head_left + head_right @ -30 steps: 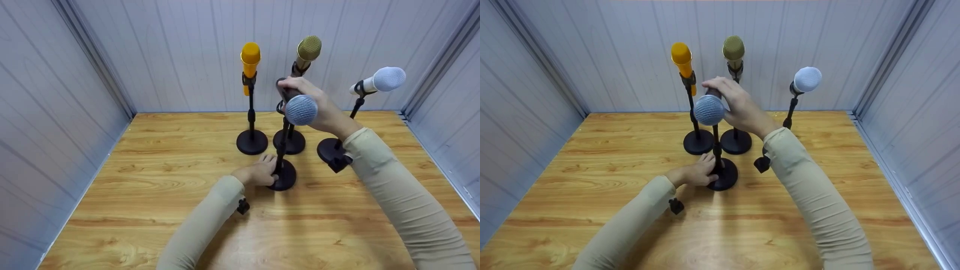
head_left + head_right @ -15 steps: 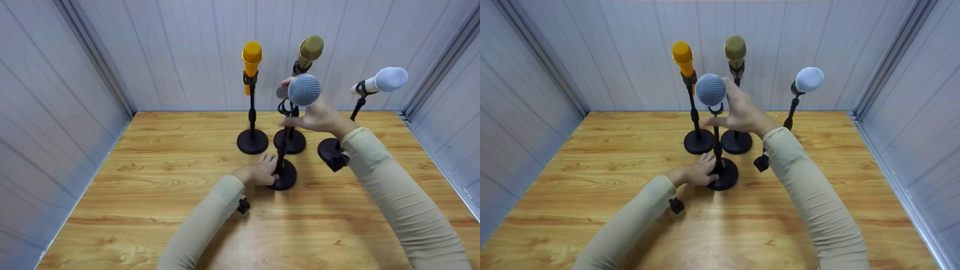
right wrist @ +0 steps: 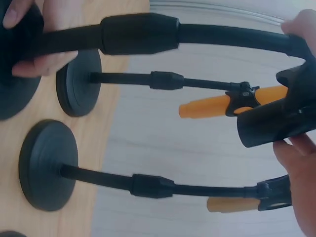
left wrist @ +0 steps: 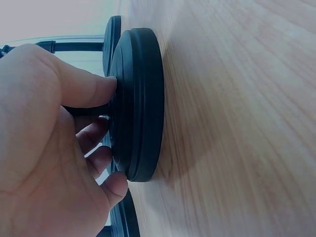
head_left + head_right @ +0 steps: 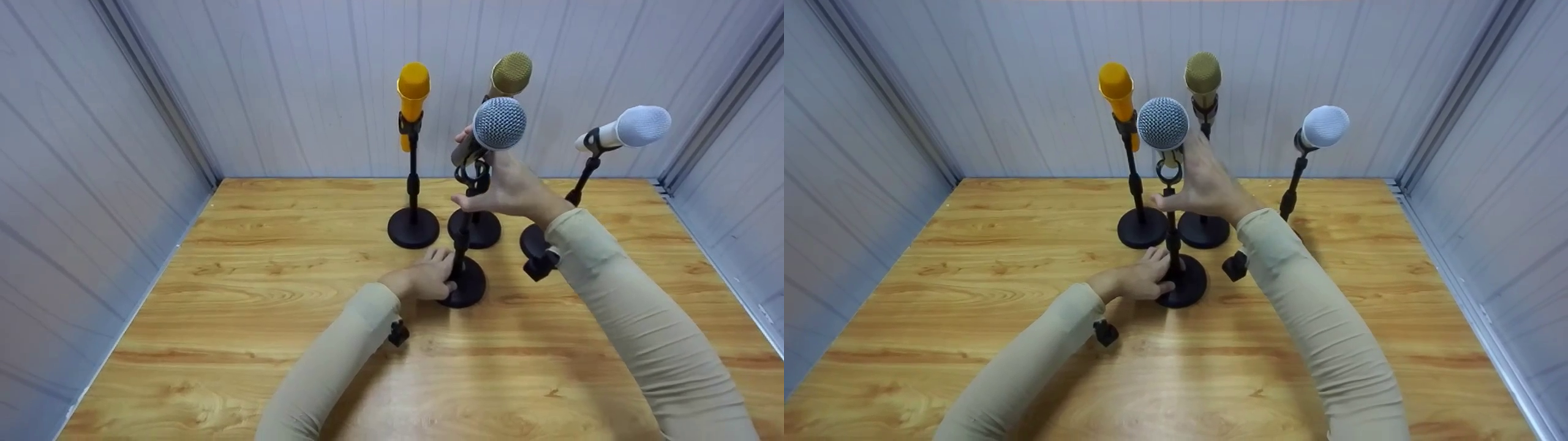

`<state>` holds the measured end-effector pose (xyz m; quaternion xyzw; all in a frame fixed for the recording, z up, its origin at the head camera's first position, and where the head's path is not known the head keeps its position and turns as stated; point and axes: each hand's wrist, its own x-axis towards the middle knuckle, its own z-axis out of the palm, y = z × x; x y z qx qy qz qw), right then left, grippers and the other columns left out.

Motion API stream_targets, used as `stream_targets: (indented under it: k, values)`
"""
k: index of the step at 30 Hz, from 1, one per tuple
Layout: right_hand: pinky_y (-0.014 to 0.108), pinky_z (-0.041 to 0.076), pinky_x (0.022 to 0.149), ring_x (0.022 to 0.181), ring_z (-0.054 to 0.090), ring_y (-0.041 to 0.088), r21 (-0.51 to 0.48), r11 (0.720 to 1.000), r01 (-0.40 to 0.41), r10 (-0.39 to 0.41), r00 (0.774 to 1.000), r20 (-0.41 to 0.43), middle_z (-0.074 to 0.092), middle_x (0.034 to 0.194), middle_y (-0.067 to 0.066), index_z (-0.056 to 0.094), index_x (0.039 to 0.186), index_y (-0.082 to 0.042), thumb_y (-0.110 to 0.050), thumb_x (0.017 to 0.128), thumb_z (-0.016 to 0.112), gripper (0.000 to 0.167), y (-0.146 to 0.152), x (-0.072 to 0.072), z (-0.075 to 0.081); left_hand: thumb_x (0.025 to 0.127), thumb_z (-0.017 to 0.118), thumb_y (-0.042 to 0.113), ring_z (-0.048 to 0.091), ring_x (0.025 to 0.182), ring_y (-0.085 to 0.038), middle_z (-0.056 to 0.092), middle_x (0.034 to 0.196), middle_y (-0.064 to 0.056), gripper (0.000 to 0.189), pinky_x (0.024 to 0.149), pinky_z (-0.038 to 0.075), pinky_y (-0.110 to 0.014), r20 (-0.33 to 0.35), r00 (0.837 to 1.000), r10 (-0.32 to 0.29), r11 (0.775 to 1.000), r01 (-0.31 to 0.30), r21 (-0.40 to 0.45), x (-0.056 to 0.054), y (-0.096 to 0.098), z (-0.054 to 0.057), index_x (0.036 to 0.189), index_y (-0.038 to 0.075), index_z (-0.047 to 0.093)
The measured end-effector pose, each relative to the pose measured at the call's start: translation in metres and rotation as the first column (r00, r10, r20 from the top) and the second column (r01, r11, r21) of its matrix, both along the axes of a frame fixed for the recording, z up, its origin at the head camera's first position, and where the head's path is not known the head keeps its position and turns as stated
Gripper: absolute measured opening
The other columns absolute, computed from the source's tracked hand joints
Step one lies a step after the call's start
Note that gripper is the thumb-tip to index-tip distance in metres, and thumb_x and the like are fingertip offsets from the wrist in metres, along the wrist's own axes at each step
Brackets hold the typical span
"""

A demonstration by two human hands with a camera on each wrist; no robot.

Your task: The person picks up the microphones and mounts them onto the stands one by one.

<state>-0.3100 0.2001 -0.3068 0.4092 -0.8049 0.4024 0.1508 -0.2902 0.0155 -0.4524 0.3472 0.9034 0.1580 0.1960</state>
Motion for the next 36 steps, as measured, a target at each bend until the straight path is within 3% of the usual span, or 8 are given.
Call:
stream_targets:
  k: [7, 14, 21, 26, 31, 36]
  values:
    - [0.044, 0.041, 0.108, 0.129, 0.05, 0.027, -0.05, 0.999, 0.008, -0.01, 0.999, -0.039, 0.05, 0.137, 0.025, 0.035, 0.136, 0.011, 0.009, 0.068, 0.087, 0.086, -0.009, 0.024, 0.017, 0.105, 0.049, 0.022, 0.014, 0.15, -0.031, 0.024, 0.16, -0.012, 0.067, 0.121, 0.02, -0.041, -0.002, 1.0, 0.005, 1.0, -0.005, -0.011, 0.0, 0.002, 0.001, 0.162, 0.007, 0.016]
    - [0.039, 0.045, 0.102, 0.122, 0.053, 0.037, -0.069, 0.998, 0.01, -0.016, 0.996, -0.088, 0.052, 0.132, 0.028, 0.04, 0.132, 0.014, 0.006, 0.067, 0.089, 0.081, -0.008, 0.024, 0.016, 0.105, 0.049, 0.022, 0.014, 0.15, -0.03, 0.024, 0.16, -0.011, 0.067, 0.121, 0.02, -0.04, 0.0, 1.0, 0.001, 1.0, -0.001, -0.002, 0.0, 0.002, 0.0, 0.162, 0.008, 0.016]
    - [0.036, 0.048, 0.1, 0.118, 0.055, 0.034, -0.097, 0.995, -0.004, -0.006, 0.996, -0.094, 0.052, 0.13, 0.027, 0.042, 0.129, 0.014, 0.008, 0.068, 0.088, 0.076, -0.009, 0.023, 0.013, 0.105, 0.049, 0.022, 0.017, 0.148, -0.031, 0.026, 0.158, -0.011, 0.059, 0.12, 0.022, -0.041, -0.009, 1.0, -0.011, 1.0, 0.011, 0.005, 0.0, 0.001, 0.0, 0.158, 0.01, 0.025]
    - [0.04, 0.048, 0.102, 0.117, 0.056, 0.033, -0.122, 0.992, 0.02, -0.033, 0.995, -0.098, 0.053, 0.129, 0.025, 0.046, 0.128, 0.012, 0.011, 0.065, 0.087, 0.075, -0.008, 0.015, 0.003, 0.105, 0.049, 0.022, 0.017, 0.148, -0.031, 0.026, 0.157, -0.011, 0.06, 0.12, 0.022, -0.041, -0.001, 1.0, -0.011, 1.0, 0.011, 0.021, 0.001, 0.001, 0.0, 0.158, 0.01, 0.024]
    - [0.034, 0.048, 0.097, 0.108, 0.059, 0.028, -0.149, 0.988, 0.035, -0.06, 0.984, -0.167, 0.06, 0.12, 0.021, 0.053, 0.122, 0.008, 0.009, 0.068, 0.085, 0.062, -0.004, -0.002, -0.017, 0.106, 0.048, 0.023, 0.016, 0.149, -0.029, 0.025, 0.158, -0.01, 0.063, 0.12, 0.023, -0.041, 0.006, 1.0, -0.004, 1.0, 0.004, 0.012, 0.002, 0.0, 0.001, 0.16, 0.009, 0.02]
    - [0.029, 0.048, 0.094, 0.105, 0.06, 0.024, -0.171, 0.985, 0.004, -0.039, 0.978, -0.203, 0.062, 0.117, 0.021, 0.055, 0.12, 0.007, 0.007, 0.073, 0.08, 0.054, -0.004, -0.006, -0.025, 0.105, 0.049, 0.023, 0.016, 0.149, -0.029, 0.025, 0.159, -0.009, 0.061, 0.12, 0.023, -0.041, 0.006, 1.0, 0.0, 1.0, 0.0, 0.019, 0.002, 0.0, 0.001, 0.159, 0.009, 0.023]
